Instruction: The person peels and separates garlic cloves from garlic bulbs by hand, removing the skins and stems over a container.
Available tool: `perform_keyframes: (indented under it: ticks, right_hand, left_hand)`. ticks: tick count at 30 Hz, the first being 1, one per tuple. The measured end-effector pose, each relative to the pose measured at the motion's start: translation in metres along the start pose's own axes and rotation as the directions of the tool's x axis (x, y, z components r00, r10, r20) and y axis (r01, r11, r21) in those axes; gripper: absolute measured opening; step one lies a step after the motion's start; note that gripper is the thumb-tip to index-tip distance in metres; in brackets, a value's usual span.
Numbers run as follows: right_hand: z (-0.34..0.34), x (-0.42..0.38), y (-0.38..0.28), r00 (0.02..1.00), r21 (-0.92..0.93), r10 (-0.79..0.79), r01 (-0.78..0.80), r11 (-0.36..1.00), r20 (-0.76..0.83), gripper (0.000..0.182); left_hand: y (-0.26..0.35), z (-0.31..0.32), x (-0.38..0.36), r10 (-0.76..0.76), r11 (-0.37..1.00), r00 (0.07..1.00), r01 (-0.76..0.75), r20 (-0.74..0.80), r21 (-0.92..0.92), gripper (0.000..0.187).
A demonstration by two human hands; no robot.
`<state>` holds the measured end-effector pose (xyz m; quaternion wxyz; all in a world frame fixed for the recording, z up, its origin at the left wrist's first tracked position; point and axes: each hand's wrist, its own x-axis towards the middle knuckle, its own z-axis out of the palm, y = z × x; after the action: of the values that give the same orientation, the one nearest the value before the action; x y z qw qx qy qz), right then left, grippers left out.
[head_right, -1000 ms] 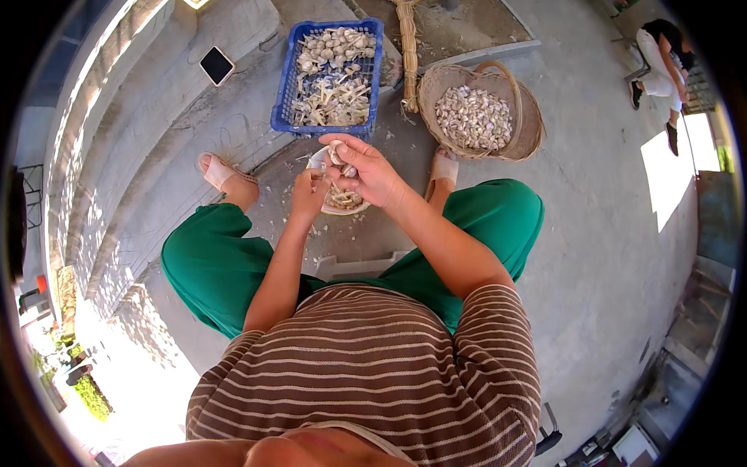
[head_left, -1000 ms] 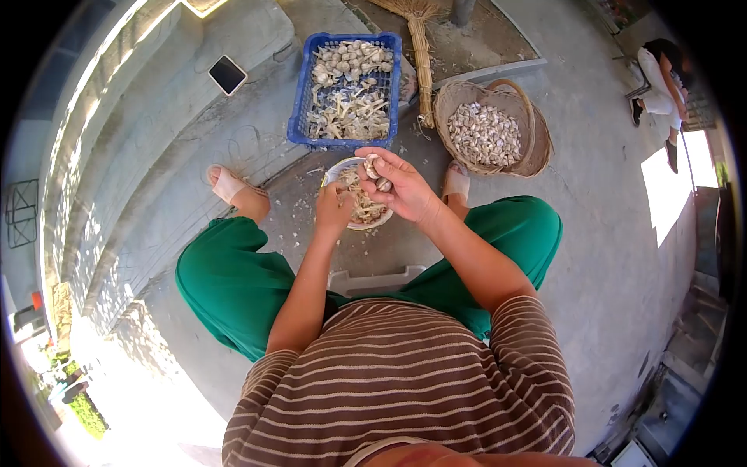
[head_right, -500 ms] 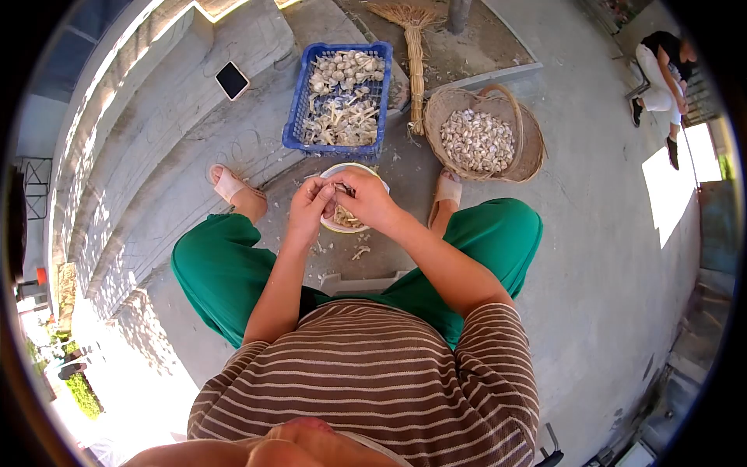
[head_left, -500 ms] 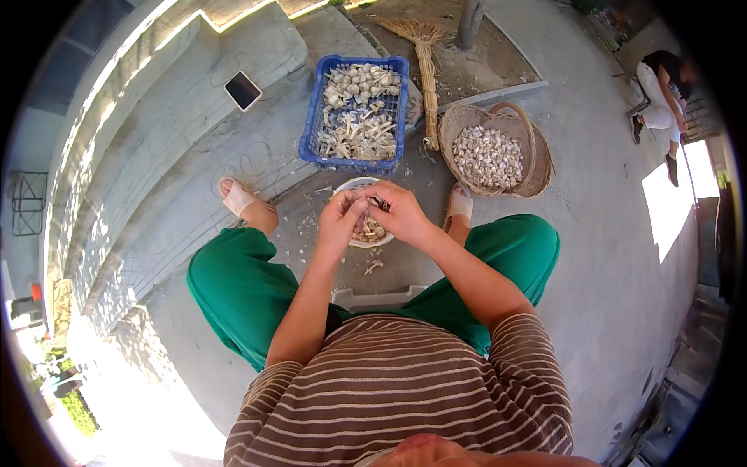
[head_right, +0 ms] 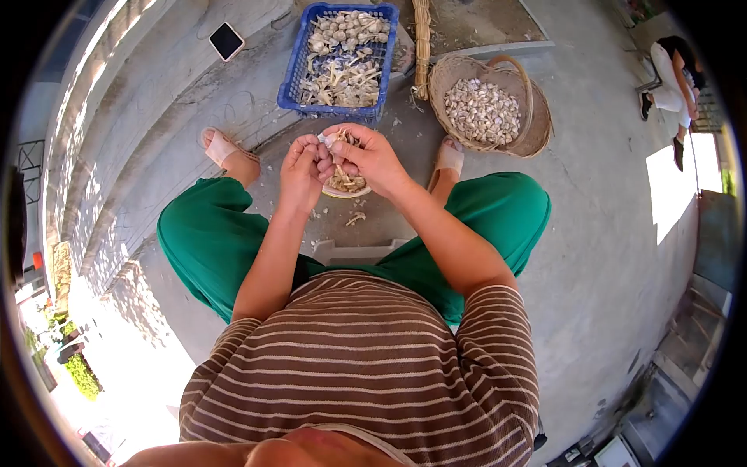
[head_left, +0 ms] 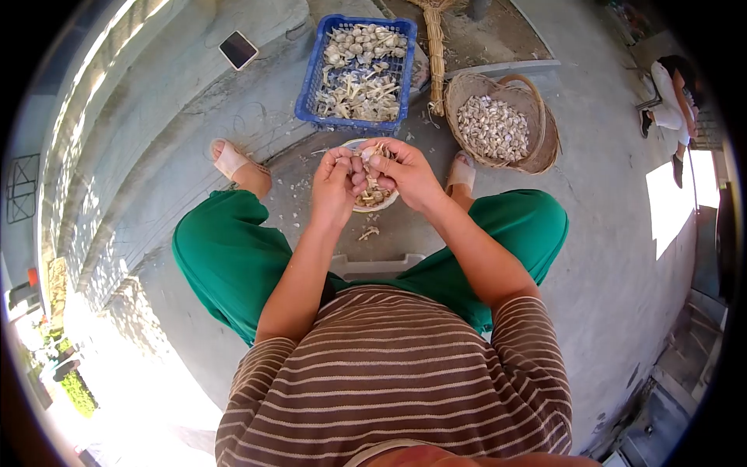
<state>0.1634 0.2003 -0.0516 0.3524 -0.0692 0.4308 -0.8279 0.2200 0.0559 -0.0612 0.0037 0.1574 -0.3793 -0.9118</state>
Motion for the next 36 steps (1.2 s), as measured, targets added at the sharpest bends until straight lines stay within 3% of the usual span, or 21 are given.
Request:
perform_keyframes:
  ticks: [4, 5, 7, 8, 9, 10, 13, 14, 16, 17, 19, 22, 24, 26, 27, 28, 29, 32, 33, 34, 36]
  right_hand:
    - [0.001, 0.0, 0.0, 0.999, -0.15, -0.003, -0.003, 0.989, -0.037, 0.022]
    - [-0.001, 0.001, 0.003, 0.999, -0.15, 0.006, -0.012, 0.989, -0.039, 0.022]
    - [-0.003, 0.005, 0.006, 0.986, -0.562, -0.163, 0.112, 0.819, -0.043, 0.023]
    - [-0.004, 0.005, 0.006, 0.987, -0.563, -0.158, 0.108, 0.819, -0.041, 0.023]
    - [0.001, 0.003, 0.001, 0.979, -0.676, -0.206, 0.149, 0.721, -0.004, 0.024]
    - [0.004, 0.002, -0.002, 0.968, -0.773, -0.247, 0.187, 0.606, 0.04, 0.026]
    - [-0.002, 0.005, 0.002, 0.992, -0.674, -0.125, 0.097, 0.732, 0.008, 0.022]
    - [-0.005, 0.005, 0.006, 0.993, -0.676, -0.121, 0.092, 0.731, 0.005, 0.022]
    - [-0.008, 0.007, 0.01, 0.999, -0.245, 0.036, -0.028, 0.969, 0.03, 0.017]
    - [-0.009, 0.007, 0.01, 0.999, -0.249, 0.035, -0.027, 0.968, 0.026, 0.017]
    - [-0.002, 0.005, 0.004, 0.999, -0.003, 0.045, -0.045, 0.999, -0.002, 0.015]
    - [0.003, 0.004, -0.001, 0.998, -0.059, 0.028, -0.031, 0.998, -0.055, 0.015]
    - [0.001, 0.004, 0.003, 0.999, -0.098, -0.021, 0.017, 0.995, -0.033, 0.015]
    - [-0.004, 0.007, 0.011, 0.995, -0.374, -0.097, 0.087, 0.923, -0.009, 0.014]
    - [-0.003, 0.006, 0.01, 0.996, -0.373, -0.093, 0.081, 0.924, -0.014, 0.014]
    - [-0.003, 0.007, 0.009, 0.989, -0.554, -0.149, 0.128, 0.823, 0.008, 0.014]
    - [-0.002, 0.005, 0.011, 0.981, -0.707, -0.189, 0.16, 0.689, 0.038, 0.014]
    - [0.0, 0.002, 0.011, 0.98, -0.708, -0.198, 0.162, 0.687, 0.031, 0.015]
    - [-0.001, 0.001, 0.009, 0.997, -0.63, -0.071, 0.061, 0.774, 0.008, 0.016]
    - [-0.002, 0.002, 0.011, 0.998, -0.629, -0.07, 0.06, 0.775, 0.009, 0.016]
    - [-0.004, 0.004, 0.016, 0.995, -0.28, -0.088, 0.099, 0.955, 0.053, 0.012]
  left_hand:
    - [0.003, 0.004, 0.0, 0.015, 1.0, 0.999, -0.015, -0.048, 0.004, 0.005]
    - [0.006, 0.005, -0.002, -0.039, 0.999, 0.998, 0.04, -0.04, 0.025, 0.006]
    - [0.007, 0.004, -0.003, -0.091, 0.995, 0.995, 0.092, -0.034, 0.045, 0.008]
    - [0.007, 0.002, -0.002, -0.065, 0.978, 0.998, 0.062, 0.012, 0.197, 0.01]
    - [0.008, 0.0, -0.002, -0.048, 0.939, 0.997, 0.024, 0.06, 0.342, 0.012]
    - [0.008, -0.001, -0.001, -0.047, 0.941, 0.997, 0.027, 0.053, 0.338, 0.012]
    - [0.009, -0.005, 0.0, -0.084, 0.94, 0.991, 0.044, 0.102, 0.338, 0.018]
    - [0.009, -0.006, -0.001, -0.102, 0.97, 0.991, 0.081, 0.084, 0.228, 0.018]
    - [0.007, -0.005, 0.001, -0.119, 0.988, 0.99, 0.11, 0.077, 0.111, 0.019]
    - [0.006, -0.005, 0.001, -0.102, 0.994, 0.994, 0.1, 0.048, 0.052, 0.016]
    - [0.003, -0.003, 0.001, -0.094, 0.996, 0.995, 0.094, 0.025, -0.008, 0.014]
    - [0.007, 0.002, 0.005, -0.035, 0.999, 0.999, 0.036, -0.022, 0.024, 0.011]
    - [0.012, 0.002, -0.001, -0.161, 0.984, 0.987, 0.162, -0.022, 0.071, 0.007]
    - [0.012, 0.002, -0.003, -0.177, 0.981, 0.984, 0.178, -0.012, 0.077, 0.008]
    - [0.009, -0.001, -0.001, -0.138, 0.971, 0.99, 0.127, 0.042, 0.202, 0.012]
    - [0.005, -0.004, 0.001, -0.106, 0.945, 0.989, 0.069, 0.101, 0.319, 0.016]
    - [0.0, -0.009, 0.001, -0.118, 0.946, 0.989, 0.084, 0.09, 0.314, 0.016]
    - [-0.002, -0.002, -0.002, -0.086, 0.939, 0.996, 0.077, 0.013, 0.334, 0.02]
    - [-0.003, 0.0, -0.002, -0.084, 0.972, 0.996, 0.089, -0.033, 0.219, 0.021]
    - [-0.003, 0.001, -0.002, -0.087, 0.99, 0.993, 0.095, -0.079, 0.101, 0.021]
    - [-0.006, -0.002, 0.0, -0.094, 0.995, 0.994, 0.095, -0.052, 0.005, 0.022]
